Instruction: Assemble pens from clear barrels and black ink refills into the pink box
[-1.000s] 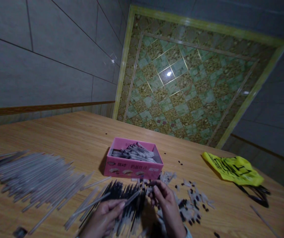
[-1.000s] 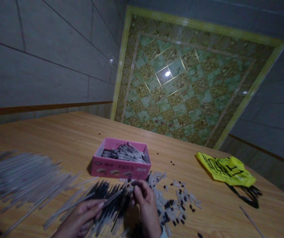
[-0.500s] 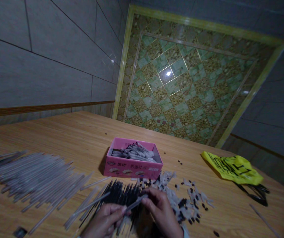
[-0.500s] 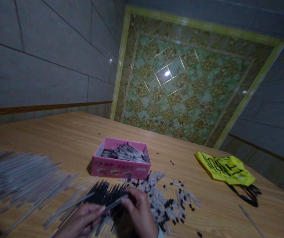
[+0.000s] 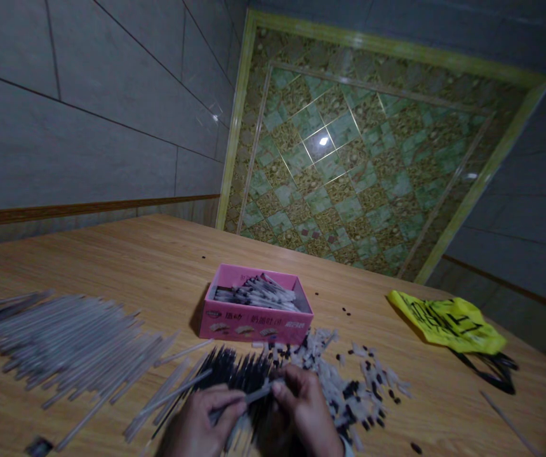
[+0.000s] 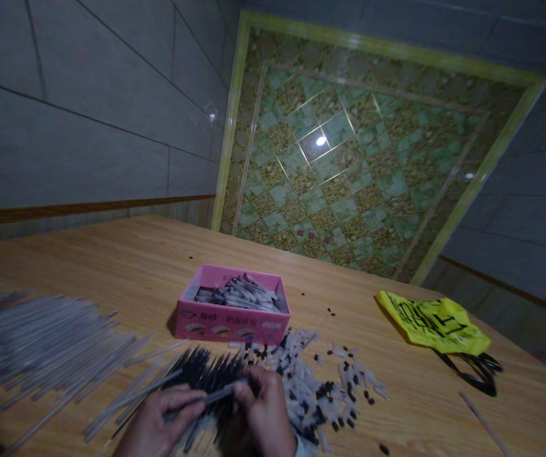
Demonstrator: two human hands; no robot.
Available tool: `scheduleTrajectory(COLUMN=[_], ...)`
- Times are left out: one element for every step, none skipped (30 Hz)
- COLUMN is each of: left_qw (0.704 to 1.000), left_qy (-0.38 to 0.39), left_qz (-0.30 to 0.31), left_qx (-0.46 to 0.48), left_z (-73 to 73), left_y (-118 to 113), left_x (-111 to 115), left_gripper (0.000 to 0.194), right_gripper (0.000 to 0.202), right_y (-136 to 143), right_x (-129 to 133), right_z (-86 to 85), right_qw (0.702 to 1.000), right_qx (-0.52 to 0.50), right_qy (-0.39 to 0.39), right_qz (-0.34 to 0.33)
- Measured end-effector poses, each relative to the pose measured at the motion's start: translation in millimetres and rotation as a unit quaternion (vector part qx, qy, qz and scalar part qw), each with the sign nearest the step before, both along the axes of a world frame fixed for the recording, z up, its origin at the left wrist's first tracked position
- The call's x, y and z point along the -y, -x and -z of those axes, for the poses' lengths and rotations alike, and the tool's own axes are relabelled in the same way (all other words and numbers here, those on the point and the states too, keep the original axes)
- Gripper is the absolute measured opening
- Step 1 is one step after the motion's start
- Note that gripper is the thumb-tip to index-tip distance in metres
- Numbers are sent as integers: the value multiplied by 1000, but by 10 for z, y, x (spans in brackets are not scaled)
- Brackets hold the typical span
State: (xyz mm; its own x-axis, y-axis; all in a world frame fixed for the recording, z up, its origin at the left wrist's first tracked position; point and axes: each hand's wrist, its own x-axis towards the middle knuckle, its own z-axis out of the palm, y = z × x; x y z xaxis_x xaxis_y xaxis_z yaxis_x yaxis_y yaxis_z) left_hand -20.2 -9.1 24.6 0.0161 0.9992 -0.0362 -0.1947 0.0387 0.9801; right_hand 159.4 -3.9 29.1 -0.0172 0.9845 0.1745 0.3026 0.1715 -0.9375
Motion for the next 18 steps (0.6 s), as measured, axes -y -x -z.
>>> scheduleTrajectory(left_qw=[1000, 998, 995, 992, 989, 986, 982, 978, 975, 971, 971, 972, 976, 980, 983, 984, 983, 977], left_qy=[-22, -50, -76, -95, -108, -119, -128, -136, -142, -147, -149, -149, -145, -141, -139, -142, -153, -174], left_qz=[-7, -4, 2, 3, 2, -1, -4, -7, -12, -17, -22, -29, -34, -36, -35, -33, -32, -33], left_qx=[-18, -45, -70, -86, -101, -119, -138, -156, -173, -185, -188, -178, -160, -139, -117, -101, -100, -116], left_z=[-10, -18, -23, -25, -26, -24, -20, -14, -7, -1, 5, 10, 14, 19, 25, 33, 44, 58], left_y=[-1, 1, 5, 10, 15, 19, 20, 19, 15, 11, 5, 1, -2, -2, 1, 7, 16, 26], left_x=[16, 33, 48, 62, 75, 87, 96, 103, 107, 109, 109, 107, 103, 98, 93, 88, 83, 79], left_gripper=[5, 4, 3, 2, 2, 3, 4, 5, 6, 6, 7, 8, 8, 8, 7, 6, 5, 6], right_gripper=[28, 30, 33, 36, 39, 41, 42, 43, 43, 43, 42, 41, 41, 40, 40, 39, 39, 39], right_y=[10, 20, 28, 33, 36, 36, 35, 32, 30, 30, 32, 37, 44, 52, 60, 66, 70, 70], right_x=[0, 1, 3, 4, 4, 3, 0, -4, -9, -15, -21, -26, -30, -33, -33, -32, -30, -27], right_z=[6, 13, 22, 33, 46, 60, 75, 90, 104, 118, 129, 139, 147, 152, 154, 155, 154, 151], right_qw=[999, 997, 993, 988, 982, 976, 972, 968, 965, 962, 960, 957, 956, 954, 954, 954, 955, 957], right_qx=[-30, -61, -90, -116, -139, -156, -170, -182, -193, -204, -217, -229, -241, -252, -260, -263, -261, -255], right_qy=[21, 46, 74, 102, 128, 149, 163, 171, 177, 180, 180, 176, 168, 160, 151, 143, 138, 136], right_qz=[2, 1, 1, 0, -1, -2, -3, -3, -2, -3, -4, -7, -11, -16, -19, -19, -16, -10])
